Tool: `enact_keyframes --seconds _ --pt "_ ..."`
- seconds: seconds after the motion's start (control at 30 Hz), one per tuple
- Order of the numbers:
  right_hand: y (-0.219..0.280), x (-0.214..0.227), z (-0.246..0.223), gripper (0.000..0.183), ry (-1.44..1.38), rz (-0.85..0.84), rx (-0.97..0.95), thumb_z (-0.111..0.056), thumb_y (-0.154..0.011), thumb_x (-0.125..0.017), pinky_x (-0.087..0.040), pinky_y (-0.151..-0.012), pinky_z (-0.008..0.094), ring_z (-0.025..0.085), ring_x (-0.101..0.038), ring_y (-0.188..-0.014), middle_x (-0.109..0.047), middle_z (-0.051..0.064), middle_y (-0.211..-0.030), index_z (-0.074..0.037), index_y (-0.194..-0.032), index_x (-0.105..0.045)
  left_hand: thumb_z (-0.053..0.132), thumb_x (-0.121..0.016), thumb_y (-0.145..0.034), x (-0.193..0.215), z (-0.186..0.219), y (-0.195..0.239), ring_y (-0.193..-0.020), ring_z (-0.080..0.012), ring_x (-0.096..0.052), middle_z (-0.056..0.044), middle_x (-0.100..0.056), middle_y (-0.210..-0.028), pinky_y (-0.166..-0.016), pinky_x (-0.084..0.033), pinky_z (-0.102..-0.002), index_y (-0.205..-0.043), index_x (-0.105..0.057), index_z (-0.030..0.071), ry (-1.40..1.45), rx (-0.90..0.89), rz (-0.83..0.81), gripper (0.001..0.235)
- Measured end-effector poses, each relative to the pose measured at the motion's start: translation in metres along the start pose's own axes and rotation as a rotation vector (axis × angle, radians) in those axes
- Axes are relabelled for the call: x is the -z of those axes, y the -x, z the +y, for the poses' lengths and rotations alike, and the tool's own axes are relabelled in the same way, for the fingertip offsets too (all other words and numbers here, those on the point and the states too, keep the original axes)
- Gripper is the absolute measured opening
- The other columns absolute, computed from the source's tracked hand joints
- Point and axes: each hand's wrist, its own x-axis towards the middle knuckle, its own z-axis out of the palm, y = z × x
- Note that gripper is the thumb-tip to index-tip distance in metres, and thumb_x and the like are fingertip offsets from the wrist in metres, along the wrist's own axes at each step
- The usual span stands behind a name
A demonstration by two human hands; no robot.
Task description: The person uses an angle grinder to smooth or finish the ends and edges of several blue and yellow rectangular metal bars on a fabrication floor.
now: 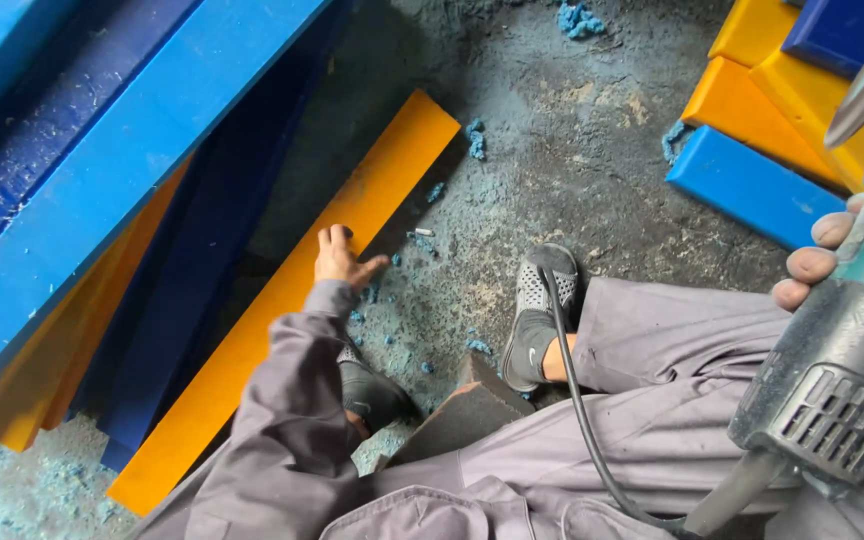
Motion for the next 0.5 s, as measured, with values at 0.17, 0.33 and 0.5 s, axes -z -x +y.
enact_keyframes --seconds 0.17,0.33,0.5 --pt "0.026 0.024 -0.014 0.034 0.274 0.304 0.247 -0.028 -0.118 -0.039 -0.049 -0.116 0.056 0.034 -0.058 -0.119 -0.056 0.018 -0.112 0.003 -0.124 -0.050 0.044 -0.085 -0.081 -0.023 0.002 -0.002 -0.129 -0.0378 -0.053 -0.017 -0.053 -0.135 -0.104 -0.045 -0.048 -0.132 -0.052 0.012 -0.171 -0.036 0.226 0.068" --pt "0.016 -0.013 0.007 0.042 0.714 0.641 0.291 -0.041 -0.107 -0.048 -0.056 -0.077 0.059 0.034 -0.061 -0.106 -0.061 0.015 -0.109 -0.012 -0.138 -0.053 0.049 -0.093 -0.064 0.011 -0.014 -0.042 -0.133 -0.0378 -0.049 -0.019 -0.050 -0.146 -0.110 -0.037 -0.052 -0.152 -0.036 0.009 -0.225 0.088 0.032 0.113" --pt "0.033 0.036 0.004 0.036 0.509 0.445 0.395 -0.037 -0.118 -0.055 -0.056 -0.091 0.057 0.034 -0.062 -0.118 -0.060 0.013 -0.120 -0.011 -0.143 -0.051 0.057 -0.100 -0.056 0.015 -0.056 -0.091 -0.133 -0.0389 -0.054 -0.029 -0.053 -0.144 -0.109 -0.045 -0.039 -0.151 -0.035 -0.002 -0.083 0.123 -0.159 0.130"
